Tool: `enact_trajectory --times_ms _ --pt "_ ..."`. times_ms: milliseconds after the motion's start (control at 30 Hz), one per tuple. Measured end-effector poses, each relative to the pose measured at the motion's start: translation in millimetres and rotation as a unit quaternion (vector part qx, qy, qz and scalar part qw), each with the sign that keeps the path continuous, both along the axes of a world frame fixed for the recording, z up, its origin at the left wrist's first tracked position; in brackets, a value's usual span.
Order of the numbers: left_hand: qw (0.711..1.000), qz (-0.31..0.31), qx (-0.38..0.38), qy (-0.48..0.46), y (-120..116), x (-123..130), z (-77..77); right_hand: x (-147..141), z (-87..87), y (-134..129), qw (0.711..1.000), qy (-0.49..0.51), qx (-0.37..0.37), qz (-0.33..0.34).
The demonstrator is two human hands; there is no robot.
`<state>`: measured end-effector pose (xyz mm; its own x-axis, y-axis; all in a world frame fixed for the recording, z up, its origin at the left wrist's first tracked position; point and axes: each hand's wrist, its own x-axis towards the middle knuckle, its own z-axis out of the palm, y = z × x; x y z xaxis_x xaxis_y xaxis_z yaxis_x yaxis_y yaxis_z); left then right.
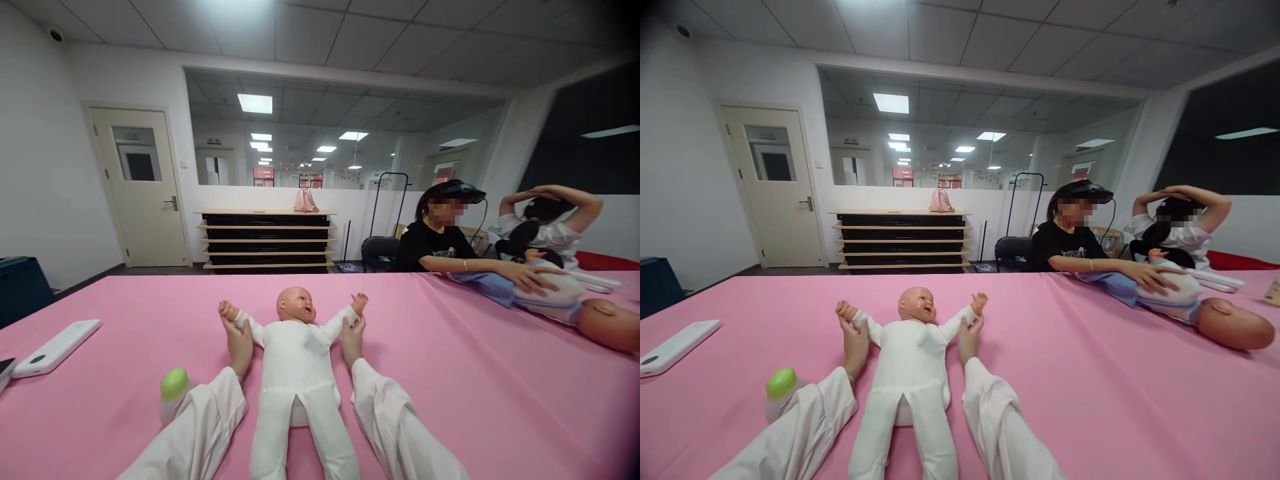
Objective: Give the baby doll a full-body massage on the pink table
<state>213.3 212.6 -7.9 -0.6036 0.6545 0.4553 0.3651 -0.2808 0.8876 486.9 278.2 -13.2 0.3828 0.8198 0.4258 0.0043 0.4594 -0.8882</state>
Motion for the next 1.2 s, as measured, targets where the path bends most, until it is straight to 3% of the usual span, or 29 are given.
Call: enact_trajectory --times_ms 67,167,300,367,633,767,833,933,1067,1200 --pt "0.996 0.018 -0.006 0.092 14 6 2.7 -16 2.8 7 0.995 -0.094 0.027 -0.026" --pt "0.976 -0.007 -0.082 0.200 33 9 2.1 -30 0.7 15 0.975 -0.220 0.028 -0.013" --pt "0.950 -0.026 -0.227 0.214 43 2 1.7 -26 -7.0 24 0.966 -0.255 -0.016 0.037" --pt "0.943 -0.036 -0.255 0.210 43 -1 4.2 -22 -8.5 26 0.963 -0.261 -0.028 0.065" --pt "0.946 -0.066 -0.261 0.178 40 0 9.9 -22 -0.5 21 0.965 -0.247 -0.052 0.064" --pt "0.948 -0.073 -0.257 0.173 43 -2 5.4 -21 -5.3 24 0.975 -0.220 -0.012 0.035" --pt "0.949 -0.076 -0.253 0.170 45 -2 1.7 -20 -9.7 29 0.981 -0.191 -0.028 0.008" --pt "0.965 -0.081 -0.206 0.142 50 -3 -5.3 -18 -13.3 32 0.982 -0.170 -0.069 -0.036" --pt "0.987 -0.028 -0.127 0.100 48 -2 -9.4 -20 -7.9 23 0.980 -0.186 0.002 -0.074" --pt "0.990 0.006 -0.084 0.115 29 10 -1.4 -29 0.0 4 0.970 -0.217 0.036 -0.105"
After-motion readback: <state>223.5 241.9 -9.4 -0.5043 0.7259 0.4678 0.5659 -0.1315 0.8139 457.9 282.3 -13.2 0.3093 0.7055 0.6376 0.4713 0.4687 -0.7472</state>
